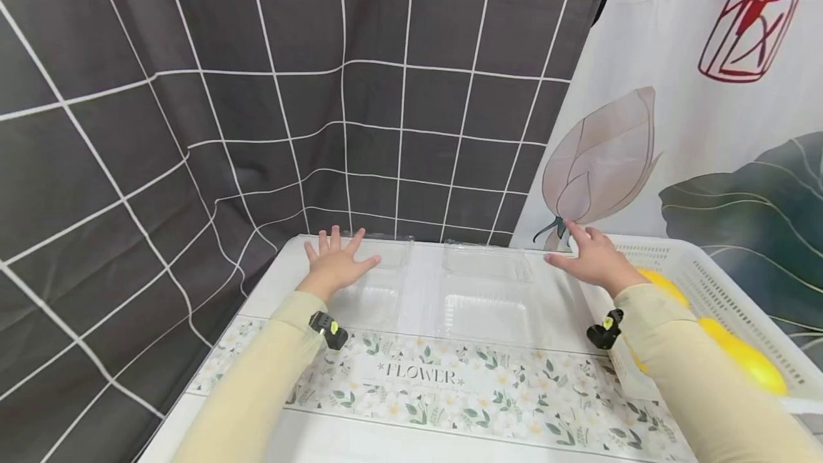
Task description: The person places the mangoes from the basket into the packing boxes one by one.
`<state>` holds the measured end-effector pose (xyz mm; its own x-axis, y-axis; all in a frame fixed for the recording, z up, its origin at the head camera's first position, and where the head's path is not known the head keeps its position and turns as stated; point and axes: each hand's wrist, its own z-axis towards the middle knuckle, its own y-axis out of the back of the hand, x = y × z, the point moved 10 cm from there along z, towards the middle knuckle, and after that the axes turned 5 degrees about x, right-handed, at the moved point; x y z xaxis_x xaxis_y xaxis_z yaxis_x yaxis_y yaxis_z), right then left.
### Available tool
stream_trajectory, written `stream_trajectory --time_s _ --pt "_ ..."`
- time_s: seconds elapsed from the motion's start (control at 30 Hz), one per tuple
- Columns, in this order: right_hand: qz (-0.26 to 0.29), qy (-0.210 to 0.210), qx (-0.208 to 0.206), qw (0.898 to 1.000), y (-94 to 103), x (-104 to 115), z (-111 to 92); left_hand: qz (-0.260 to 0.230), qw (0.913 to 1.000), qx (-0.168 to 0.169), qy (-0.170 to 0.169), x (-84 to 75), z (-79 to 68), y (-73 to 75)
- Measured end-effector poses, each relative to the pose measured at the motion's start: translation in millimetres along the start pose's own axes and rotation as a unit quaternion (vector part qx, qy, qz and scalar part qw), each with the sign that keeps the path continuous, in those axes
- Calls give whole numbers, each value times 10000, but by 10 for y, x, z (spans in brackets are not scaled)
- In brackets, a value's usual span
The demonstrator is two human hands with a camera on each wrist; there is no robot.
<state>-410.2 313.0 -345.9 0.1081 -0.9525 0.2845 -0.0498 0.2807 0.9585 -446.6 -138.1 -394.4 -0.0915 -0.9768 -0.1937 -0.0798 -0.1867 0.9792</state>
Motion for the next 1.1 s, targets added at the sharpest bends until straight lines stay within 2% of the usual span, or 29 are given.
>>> stream_trajectory --time_s 0.23,0.43,0.6,0.77,0.9,1.1 --pt "282 -340 54 9990 224 -330 -60 -223 9997 -70 42 137 -25 54" --pt "337 -549 94 9979 377 -620 -181 -487 9984 -233 194 437 -80 82" --pt "427 -655 67 9969 449 -853 -277 -729 9965 -246 321 693 -162 17" --pt "692 -774 176 9944 441 -1075 -330 -1042 9936 -55 425 863 -234 -118" --pt "848 -819 406 9922 356 -1219 -349 -1689 9844 126 478 976 -268 -228" --pt "900 -927 525 9902 234 -1387 -376 -2841 9568 319 523 1112 -323 -403"
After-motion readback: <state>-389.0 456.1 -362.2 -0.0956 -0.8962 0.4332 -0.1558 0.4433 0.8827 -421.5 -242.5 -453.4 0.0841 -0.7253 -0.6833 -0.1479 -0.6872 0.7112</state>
